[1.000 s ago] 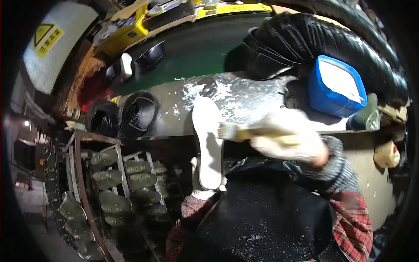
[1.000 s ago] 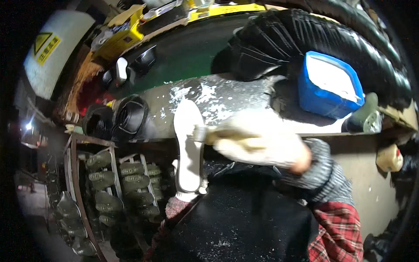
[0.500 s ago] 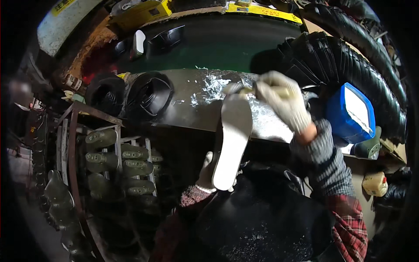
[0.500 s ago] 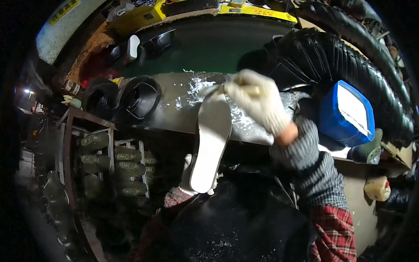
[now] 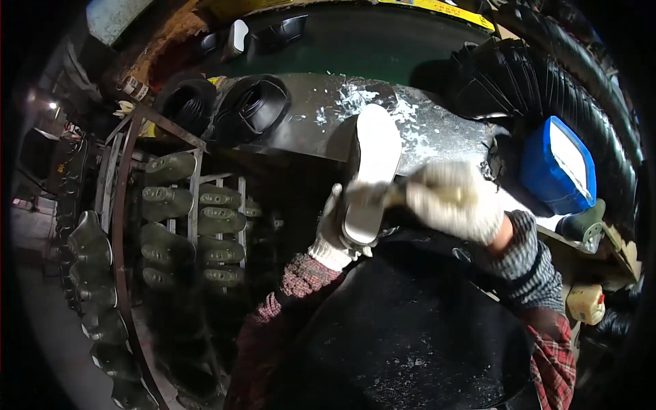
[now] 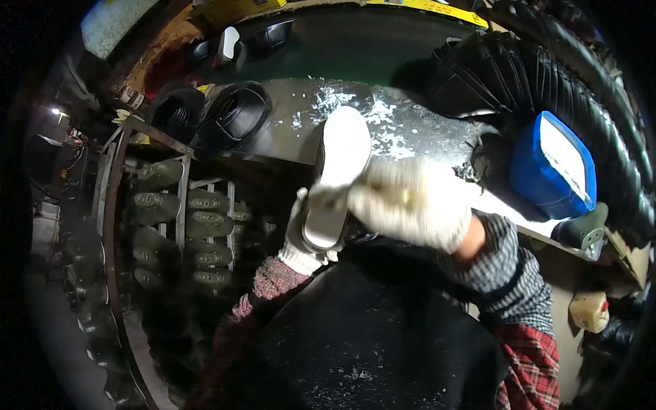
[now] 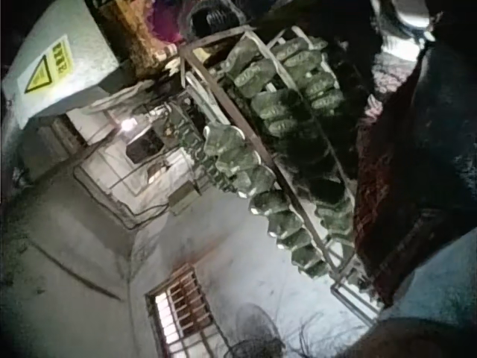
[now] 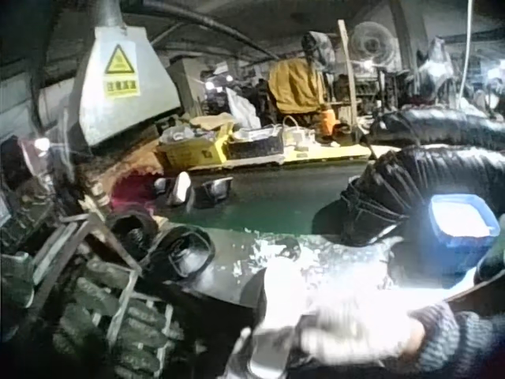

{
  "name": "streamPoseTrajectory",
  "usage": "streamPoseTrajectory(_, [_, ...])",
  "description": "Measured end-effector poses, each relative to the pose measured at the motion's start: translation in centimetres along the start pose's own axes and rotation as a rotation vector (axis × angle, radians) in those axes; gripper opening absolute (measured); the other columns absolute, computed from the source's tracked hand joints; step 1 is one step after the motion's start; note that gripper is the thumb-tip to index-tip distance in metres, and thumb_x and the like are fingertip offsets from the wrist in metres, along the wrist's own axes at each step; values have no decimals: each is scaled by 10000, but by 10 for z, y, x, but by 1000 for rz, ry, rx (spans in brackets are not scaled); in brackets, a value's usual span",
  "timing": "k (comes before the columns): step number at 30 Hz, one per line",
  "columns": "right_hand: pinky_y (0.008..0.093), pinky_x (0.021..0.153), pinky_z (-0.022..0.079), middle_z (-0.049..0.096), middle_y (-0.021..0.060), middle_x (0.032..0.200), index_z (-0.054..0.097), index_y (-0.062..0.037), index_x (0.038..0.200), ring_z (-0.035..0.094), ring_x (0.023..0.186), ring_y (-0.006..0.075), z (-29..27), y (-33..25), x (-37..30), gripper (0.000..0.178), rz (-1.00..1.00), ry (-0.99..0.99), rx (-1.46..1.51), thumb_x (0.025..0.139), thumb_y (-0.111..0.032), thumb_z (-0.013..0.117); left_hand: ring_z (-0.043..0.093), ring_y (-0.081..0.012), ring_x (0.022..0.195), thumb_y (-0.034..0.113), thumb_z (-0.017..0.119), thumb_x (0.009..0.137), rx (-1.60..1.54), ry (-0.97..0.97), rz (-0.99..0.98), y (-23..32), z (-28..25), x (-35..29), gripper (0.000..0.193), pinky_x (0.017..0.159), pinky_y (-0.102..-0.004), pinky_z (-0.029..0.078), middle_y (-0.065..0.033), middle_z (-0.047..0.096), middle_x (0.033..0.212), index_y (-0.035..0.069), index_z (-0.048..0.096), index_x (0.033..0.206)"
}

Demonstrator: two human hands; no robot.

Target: Apply glue to shoe insoles and boot uppers using a brush.

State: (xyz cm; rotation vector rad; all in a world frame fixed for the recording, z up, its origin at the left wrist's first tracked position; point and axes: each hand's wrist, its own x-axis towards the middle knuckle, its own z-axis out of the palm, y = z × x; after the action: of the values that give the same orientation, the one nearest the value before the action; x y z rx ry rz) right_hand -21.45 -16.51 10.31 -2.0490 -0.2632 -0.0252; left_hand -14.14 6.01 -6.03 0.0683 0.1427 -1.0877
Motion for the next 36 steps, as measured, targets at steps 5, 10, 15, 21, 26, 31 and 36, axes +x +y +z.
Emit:
streamPoseTrajectory(5, [307,811,549,702,122,976,653,7,999,674,892,199,-13,27,-48,208,24,-57,223,889,-158,713,628,-350,1065,663,343,958,724,-161,-60,-2,17,-4,812,892,-449,551,-246,593,1222,-20,428,1390])
streamPoseTrajectory(10, [338,850,535,694,124,1010,679,2,1017,666,917,209,2,22,-39,262,-238,-104,269,908,-236,695,622,-419,1075,707,331,930,-108,241,147,-12,35,-2,867,766,-501,580,-267,566,1263,-14,420,1404])
streamPoseTrajectory(15, [259,827,529,680,102,1051,643,13,1126,640,912,148,-30,92,-13,244,212,288,445,940,-144,657,680,-372,647,726,400,895,23,165,-16,5,-9,-11,855,468,-453,572,-238,663,1033,7,483,1349])
streamPoseTrajectory(21, [368,650,503,645,136,904,660,-37,1098,634,765,278,-19,71,28,257,-286,146,-479,858,-116,709,640,-459,977,682,397,924,-111,-82,-52,16,-54,-18,799,782,-616,518,-231,565,1297,79,416,1447])
streamPoseTrajectory(26, [363,660,545,671,96,932,683,-53,1056,656,791,269,-28,24,-16,262,-350,-70,-332,800,-38,736,607,-481,1092,622,416,956,-277,-132,-117,11,-26,-18,738,763,-636,550,-230,521,1368,109,363,1484])
streamPoseTrajectory(31, [379,702,526,621,136,946,657,-55,1145,621,827,328,-43,47,68,335,-420,128,-472,815,2,675,695,-367,953,530,404,1002,114,-87,-26,15,-3,-10,652,604,-467,634,-219,624,1216,50,385,1442])
streamPoseTrajectory(36, [409,658,516,633,137,946,665,-79,1103,626,805,329,-17,5,55,256,-492,-76,-533,849,-102,657,713,-211,764,436,477,1013,358,36,42,34,32,-11,469,502,-290,597,-103,690,1035,82,530,1317])
